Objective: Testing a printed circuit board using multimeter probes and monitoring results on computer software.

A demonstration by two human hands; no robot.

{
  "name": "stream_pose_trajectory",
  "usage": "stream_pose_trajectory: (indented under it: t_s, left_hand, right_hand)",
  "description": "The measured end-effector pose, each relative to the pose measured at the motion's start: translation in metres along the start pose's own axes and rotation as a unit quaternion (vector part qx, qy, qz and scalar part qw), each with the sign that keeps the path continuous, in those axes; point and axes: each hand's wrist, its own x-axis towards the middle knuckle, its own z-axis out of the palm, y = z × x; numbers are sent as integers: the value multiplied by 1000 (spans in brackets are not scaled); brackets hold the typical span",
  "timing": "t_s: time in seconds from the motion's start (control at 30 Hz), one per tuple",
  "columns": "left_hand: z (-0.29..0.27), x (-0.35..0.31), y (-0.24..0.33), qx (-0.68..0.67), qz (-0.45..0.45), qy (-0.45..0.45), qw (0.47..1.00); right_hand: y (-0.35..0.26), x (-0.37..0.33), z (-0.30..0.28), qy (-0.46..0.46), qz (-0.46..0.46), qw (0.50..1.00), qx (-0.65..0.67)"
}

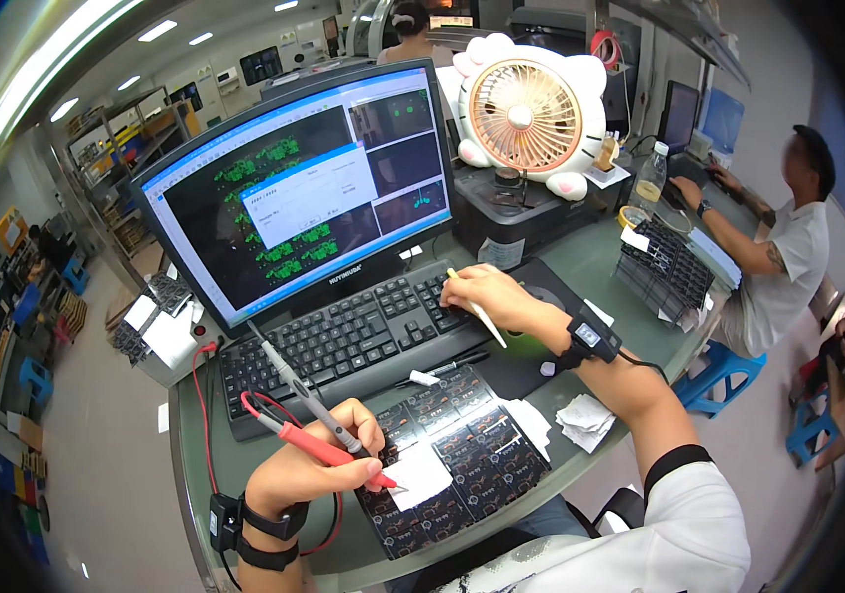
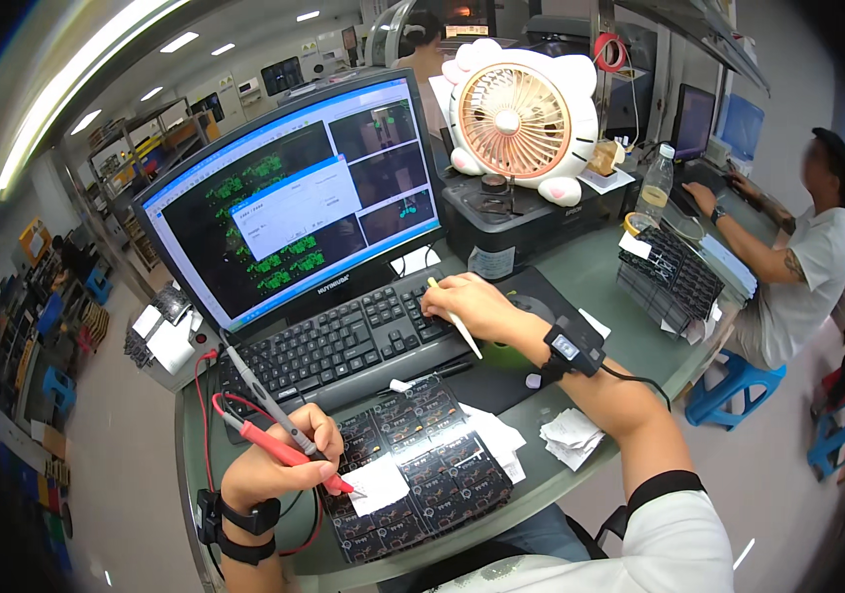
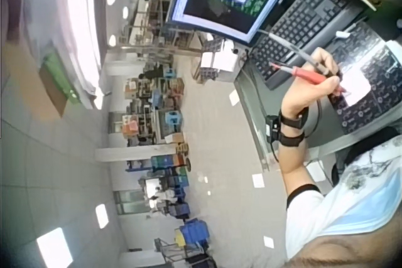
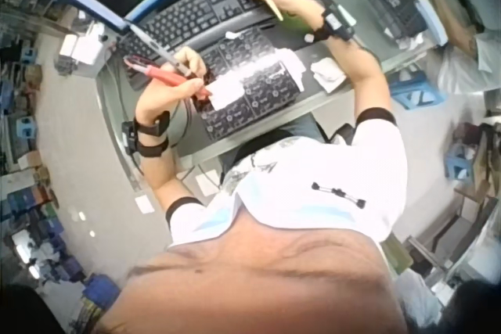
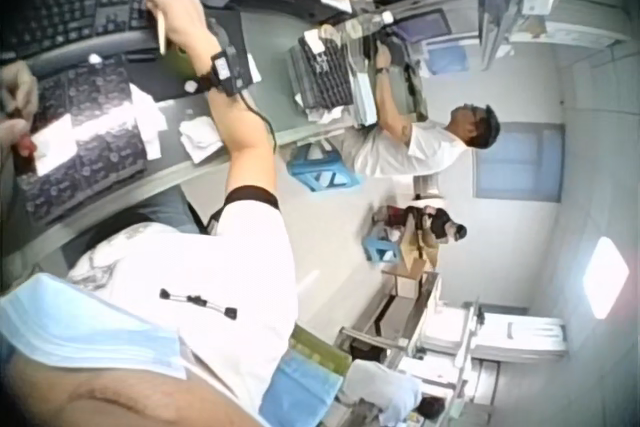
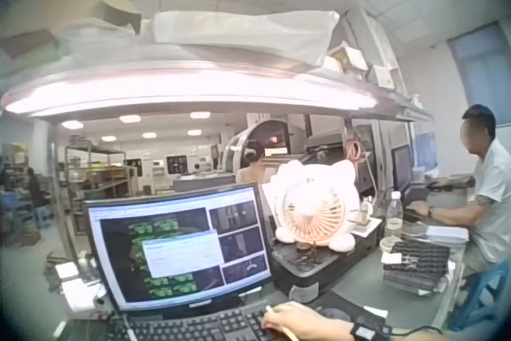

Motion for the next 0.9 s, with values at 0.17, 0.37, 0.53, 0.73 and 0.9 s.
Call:
stream_pose_trajectory:
  t_s: [0.17, 0.37, 0.53, 0.73, 0.9]
  left_hand:
    - [1, -1, 0, 1, 2, 1, 1000]
    - [2, 0, 2, -8, 4, 3, 1000]
    - [-2, 2, 1, 24, 13, -4, 1000]
    - [-2, -2, 0, 34, -1, -4, 999]
    - [3, 2, 2, 32, 0, -15, 999]
  right_hand:
    - [-8, 6, -1, -46, 5, 998, -32]
    - [12, 21, 11, 64, 39, 994, -78]
    - [19, 14, 11, 73, 70, 985, -141]
    - [-9, 5, 4, 38, 12, 997, -65]
    - [-3, -15, -2, 23, 62, 996, -51]
